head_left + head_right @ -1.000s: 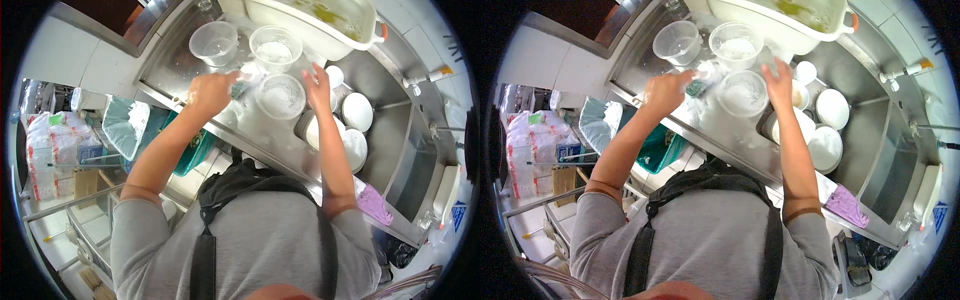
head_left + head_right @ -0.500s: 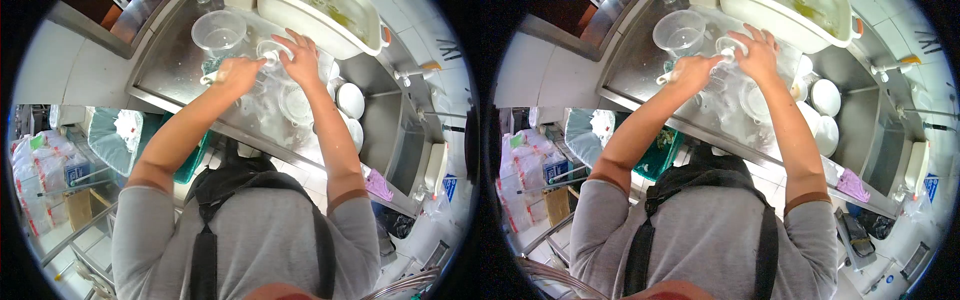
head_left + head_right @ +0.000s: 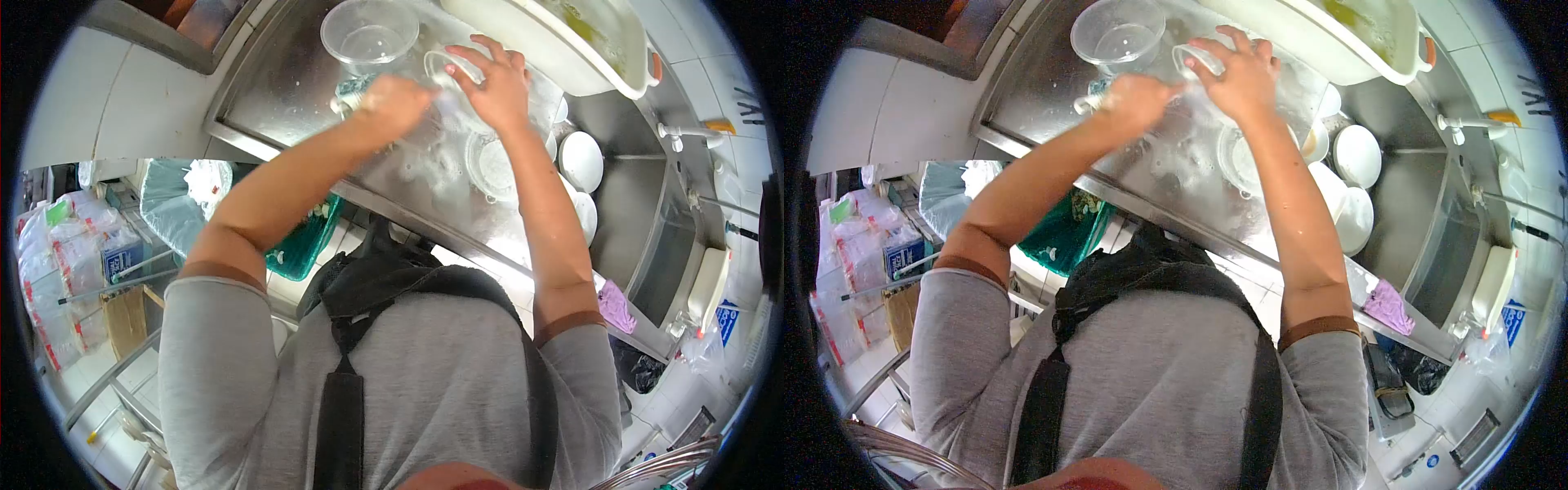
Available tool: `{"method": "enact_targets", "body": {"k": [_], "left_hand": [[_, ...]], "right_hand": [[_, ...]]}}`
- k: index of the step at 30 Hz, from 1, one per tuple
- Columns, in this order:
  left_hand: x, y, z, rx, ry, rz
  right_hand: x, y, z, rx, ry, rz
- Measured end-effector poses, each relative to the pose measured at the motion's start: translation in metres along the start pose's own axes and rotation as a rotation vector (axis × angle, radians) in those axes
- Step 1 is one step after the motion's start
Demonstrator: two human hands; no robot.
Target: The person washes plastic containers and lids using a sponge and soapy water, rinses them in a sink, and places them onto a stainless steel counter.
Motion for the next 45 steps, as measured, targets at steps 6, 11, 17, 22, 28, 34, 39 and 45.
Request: {"method": "enact_targets", "body": {"k": [6, 11, 17, 22, 28, 34, 39, 45], "left_hand": [[0.006, -0.001, 0.008, 0.017, -0.106, -0.064], [0.008, -0.007, -0.016, 0.116, -0.073, -0.026], [0.002, -0.009, 0.010, 0.195, 0.150, -0.089], [0.002, -0.007, -0.003, 0.200, 0.056, -0.099], [0.010, 0.015, 0.031, 0.238, 0.364, 0.010], [0.058, 0.066, -0.009, 0.499, 0.324, 0.393], [0.012, 0.076, -0.004, 0.606, 0.358, 0.422], [0.018, 0.040, 0.022, 0.506, 0.404, 0.415]], "right_hand": [[-0.002, -0.009, -0.002, -0.023, 0.045, -0.097], [0.007, 0.010, 0.020, -0.006, -0.487, -0.031], [-0.034, 0.039, 0.040, -0.165, -0.566, 0.005], [-0.003, 0.008, 0.031, -0.149, -0.476, -0.026], [-0.032, 0.002, 0.079, -0.490, -0.533, -0.032], [0.012, 0.004, 0.071, -0.749, -0.727, -0.190], [0.011, 0.039, -0.003, 0.255, -0.040, -0.164], [-0.013, 0.015, 0.011, -0.161, -0.204, -0.355]]}}
Point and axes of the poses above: each hand's wrist, its own y-axis away from the middle knuckle, its own x-axis out of the back of the hand, z = x × y, the point moved 3 cm from there along -y, towards the middle knuckle, and after that the axes turned 10 degrees about -x, right-handed, at the moved point
